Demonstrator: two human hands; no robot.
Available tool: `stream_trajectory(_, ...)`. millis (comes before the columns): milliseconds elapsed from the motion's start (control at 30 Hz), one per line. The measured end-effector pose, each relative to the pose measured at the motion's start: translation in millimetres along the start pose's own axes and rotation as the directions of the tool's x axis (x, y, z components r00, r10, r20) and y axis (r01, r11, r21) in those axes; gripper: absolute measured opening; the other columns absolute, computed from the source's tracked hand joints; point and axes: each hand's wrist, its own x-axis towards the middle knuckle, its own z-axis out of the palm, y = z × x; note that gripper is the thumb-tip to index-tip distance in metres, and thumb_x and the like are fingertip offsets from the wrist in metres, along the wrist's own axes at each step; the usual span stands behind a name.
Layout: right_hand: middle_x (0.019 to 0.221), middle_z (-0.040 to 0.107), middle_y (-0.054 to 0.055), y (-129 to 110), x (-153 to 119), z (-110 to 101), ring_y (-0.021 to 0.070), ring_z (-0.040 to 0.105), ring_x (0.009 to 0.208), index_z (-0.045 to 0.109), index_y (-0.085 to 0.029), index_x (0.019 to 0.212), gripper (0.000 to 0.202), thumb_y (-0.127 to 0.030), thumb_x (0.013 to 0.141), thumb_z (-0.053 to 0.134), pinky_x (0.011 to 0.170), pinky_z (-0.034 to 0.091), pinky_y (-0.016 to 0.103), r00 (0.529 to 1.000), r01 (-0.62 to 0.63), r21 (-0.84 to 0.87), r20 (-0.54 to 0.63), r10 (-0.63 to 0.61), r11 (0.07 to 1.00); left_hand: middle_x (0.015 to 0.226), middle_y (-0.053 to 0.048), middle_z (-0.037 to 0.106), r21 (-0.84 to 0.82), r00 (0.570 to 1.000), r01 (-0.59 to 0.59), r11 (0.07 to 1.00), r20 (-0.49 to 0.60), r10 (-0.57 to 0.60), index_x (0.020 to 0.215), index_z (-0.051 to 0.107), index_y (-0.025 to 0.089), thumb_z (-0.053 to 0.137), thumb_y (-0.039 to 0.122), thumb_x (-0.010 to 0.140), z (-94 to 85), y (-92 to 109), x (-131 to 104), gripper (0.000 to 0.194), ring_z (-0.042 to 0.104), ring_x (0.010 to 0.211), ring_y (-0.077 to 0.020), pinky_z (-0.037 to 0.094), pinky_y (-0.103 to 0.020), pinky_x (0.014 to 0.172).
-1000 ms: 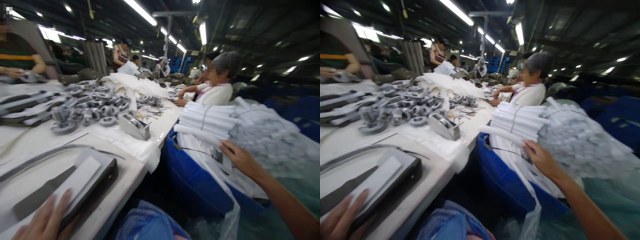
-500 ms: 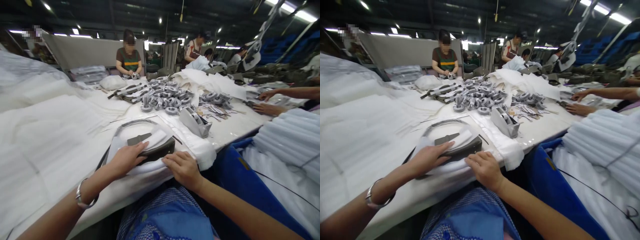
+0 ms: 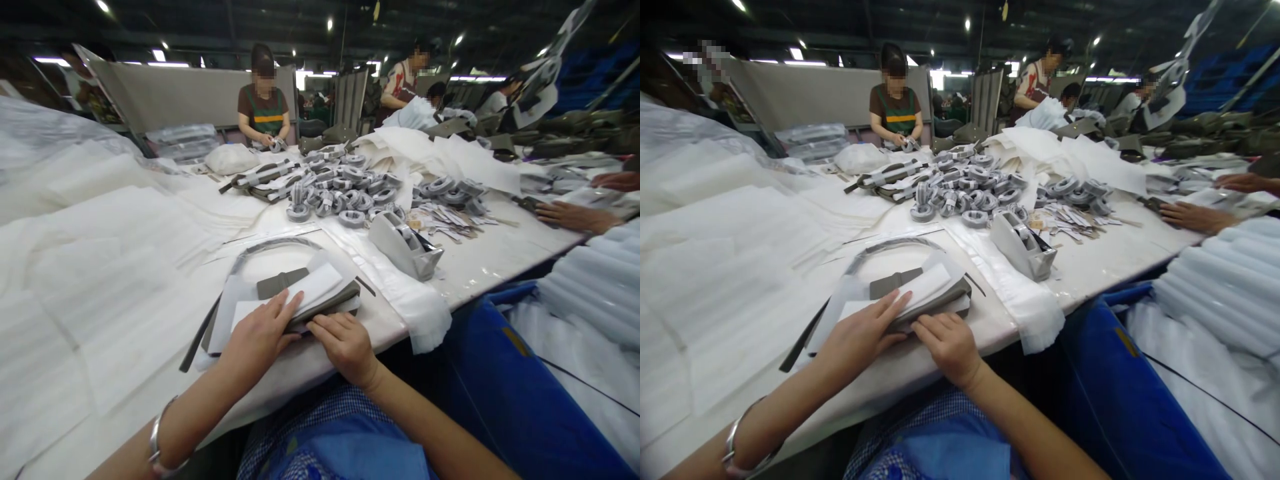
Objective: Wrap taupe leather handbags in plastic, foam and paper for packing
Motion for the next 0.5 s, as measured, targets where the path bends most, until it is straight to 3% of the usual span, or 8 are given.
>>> stream_trajectory(100, 0.119, 0.073, 0.003, 12, 7, -24, 0.0187, 0.066, 0.107, 0.063, -0.023, 0.127, 0.035, -0.010, 0.097, 0.051, 0.097, 0.051, 0.039, 0.996, 0.085, 0.066, 0.011, -0.086, 0.994, 0.146, -0.017, 0.050, 0.078, 0.994, -0.034, 0.996, -0.101, 0.042, 0.147, 0.042, 0.020, 0.067, 0.024, 0.090, 10.9, 5, -6, 0.063, 0.059, 0.123, -0.0292, 0.050, -0.041, 0.102)
stream_trajectory(167, 0.134, 0.064, 0.005, 26, 15, -35, 0.0225, 0.056, 0.127, 0.055, -0.022, 0.138, 0.043, -0.013, 0.095, 0.056, 0.112, 0.040, 0.047, 0.992, 0.086, 0.013, 0.094, -0.087, 0.996, 0.147, -0.018, 0.049, 0.114, 0.990, -0.039, 0.993, -0.129, 0.054, 0.146, 0.043, 0.019, 0.065, 0.023, 0.091, 15.7, 7, -9, 0.059, 0.057, 0.125, -0.0306, 0.048, -0.044, 0.104)
stream_trajectory(233, 0.143, 0.056, 0.007, 40, 21, -38, 0.0271, 0.047, 0.137, 0.049, -0.023, 0.143, 0.051, -0.016, 0.093, 0.060, 0.117, 0.032, 0.056, 0.978, 0.072, -0.051, 0.202, -0.060, 0.996, 0.148, -0.019, 0.047, 0.132, 0.990, -0.033, 0.991, -0.134, 0.051, 0.146, 0.043, 0.020, 0.063, 0.021, 0.092, 18.2, 9, -11, 0.058, 0.056, 0.126, -0.0310, 0.047, -0.044, 0.105)
stream_trajectory(333, 0.139, 0.061, 0.006, 57, 19, -28, 0.0274, 0.052, 0.132, 0.053, -0.025, 0.140, 0.049, -0.016, 0.092, 0.061, 0.115, 0.035, 0.056, 0.964, 0.056, -0.035, 0.263, -0.045, 0.998, 0.148, -0.019, 0.047, 0.158, 0.994, -0.020, 0.987, -0.105, 0.037, 0.145, 0.045, 0.021, 0.059, 0.020, 0.094, 16.1, 14, -9, 0.052, 0.056, 0.126, -0.0320, 0.048, -0.046, 0.104)
stream_trajectory(500, 0.130, 0.067, 0.004, 63, 3, -12, 0.0247, 0.060, 0.123, 0.058, -0.029, 0.135, 0.043, -0.020, 0.094, 0.061, 0.113, 0.038, 0.053, 0.983, 0.005, -0.021, 0.186, -0.001, 1.000, 0.151, -0.016, 0.044, 0.171, 1.000, -0.014, 0.985, 0.021, 0.011, 0.132, 0.055, 0.015, 0.053, 0.018, 0.093, 1.8, 33, 11, 0.039, 0.044, 0.136, -0.0371, 0.045, -0.056, 0.103)
